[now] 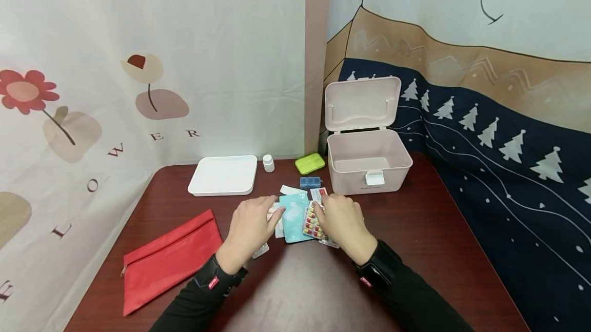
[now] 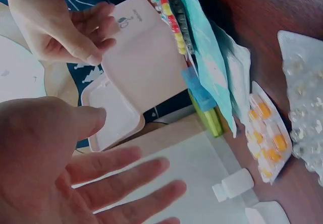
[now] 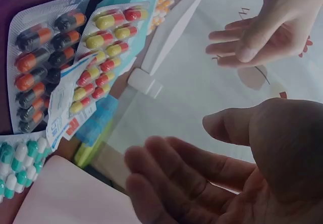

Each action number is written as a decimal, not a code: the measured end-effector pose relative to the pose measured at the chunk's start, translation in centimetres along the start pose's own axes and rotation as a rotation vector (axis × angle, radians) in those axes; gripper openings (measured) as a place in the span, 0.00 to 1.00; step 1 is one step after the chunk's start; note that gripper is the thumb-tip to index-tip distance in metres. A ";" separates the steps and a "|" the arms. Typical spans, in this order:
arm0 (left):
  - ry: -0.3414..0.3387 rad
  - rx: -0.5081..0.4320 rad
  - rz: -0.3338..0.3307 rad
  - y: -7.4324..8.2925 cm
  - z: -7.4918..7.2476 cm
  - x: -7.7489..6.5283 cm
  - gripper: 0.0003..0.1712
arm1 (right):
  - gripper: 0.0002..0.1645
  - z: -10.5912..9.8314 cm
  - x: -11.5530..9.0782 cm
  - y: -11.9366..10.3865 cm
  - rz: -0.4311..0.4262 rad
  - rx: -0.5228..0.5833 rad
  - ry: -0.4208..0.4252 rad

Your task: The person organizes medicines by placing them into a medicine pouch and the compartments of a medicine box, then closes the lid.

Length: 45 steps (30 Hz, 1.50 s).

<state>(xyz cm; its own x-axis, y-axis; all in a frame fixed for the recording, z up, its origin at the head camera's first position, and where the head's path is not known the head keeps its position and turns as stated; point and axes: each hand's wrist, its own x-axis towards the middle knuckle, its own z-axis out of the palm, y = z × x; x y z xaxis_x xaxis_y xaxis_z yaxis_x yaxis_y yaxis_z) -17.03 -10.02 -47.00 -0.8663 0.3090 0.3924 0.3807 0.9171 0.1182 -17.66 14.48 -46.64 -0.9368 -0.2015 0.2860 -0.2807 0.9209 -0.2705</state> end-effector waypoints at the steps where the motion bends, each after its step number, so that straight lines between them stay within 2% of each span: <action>1: 0.019 -0.004 0.002 -0.1 0.0 0.0 0.23 | 0.19 0.1 0.1 0.0 0.001 0.002 -0.007; 6: 0.039 -0.002 -0.012 -0.9 0.0 -0.1 0.16 | 0.16 0.4 0.4 0.2 -0.001 0.018 -0.036; 10: 0.050 -0.005 -0.043 -2.1 -0.4 -0.4 0.12 | 0.17 0.7 0.6 0.2 -0.004 0.024 -0.075; 13: 0.065 -0.016 -0.075 -3.6 -1.0 -0.6 0.09 | 0.18 1.0 0.6 0.3 -0.011 0.016 -0.091; 17: 0.063 -0.020 -0.117 -6.0 -1.9 -1.1 0.08 | 0.24 1.3 0.8 0.3 -0.013 0.011 -0.112; 22: 0.019 0.004 -0.194 -9.2 -2.9 -2.2 0.07 | 0.29 1.8 1.2 0.0 -0.014 0.002 -0.155; 27: -0.104 0.007 -0.297 -12.8 -3.9 -3.8 0.10 | 0.29 2.2 1.4 -0.5 -0.035 0.004 -0.155; 31: -0.290 0.006 -0.385 -16.2 -4.9 -5.4 0.19 | 0.29 2.6 1.3 -0.8 -0.043 0.024 -0.154; 35: -0.502 0.027 -0.457 -20.3 -6.1 -7.3 0.28 | 0.29 3.0 1.1 -1.1 -0.057 0.012 -0.153; 38: -0.615 0.034 -0.499 -23.1 -6.8 -8.6 0.31 | 0.28 3.3 0.8 -1.7 -0.082 0.014 -0.157; 41: -0.666 0.026 -0.529 -24.8 -7.0 -9.6 0.33 | 0.28 3.6 0.6 -2.9 -0.123 0.015 -0.164; 45: -0.654 0.015 -0.539 -25.8 -6.8 -10.1 0.33 | 0.30 4.5 0.4 -6.1 -0.197 0.040 -0.185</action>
<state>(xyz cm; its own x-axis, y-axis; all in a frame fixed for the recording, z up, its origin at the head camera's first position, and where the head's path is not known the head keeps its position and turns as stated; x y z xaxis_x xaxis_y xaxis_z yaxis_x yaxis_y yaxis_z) -15.94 -38.50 -47.84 -0.9425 -0.0926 -0.3212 -0.1387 0.9826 0.1239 -17.31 7.31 -49.02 -0.8843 -0.4366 0.1655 -0.4662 0.8445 -0.2634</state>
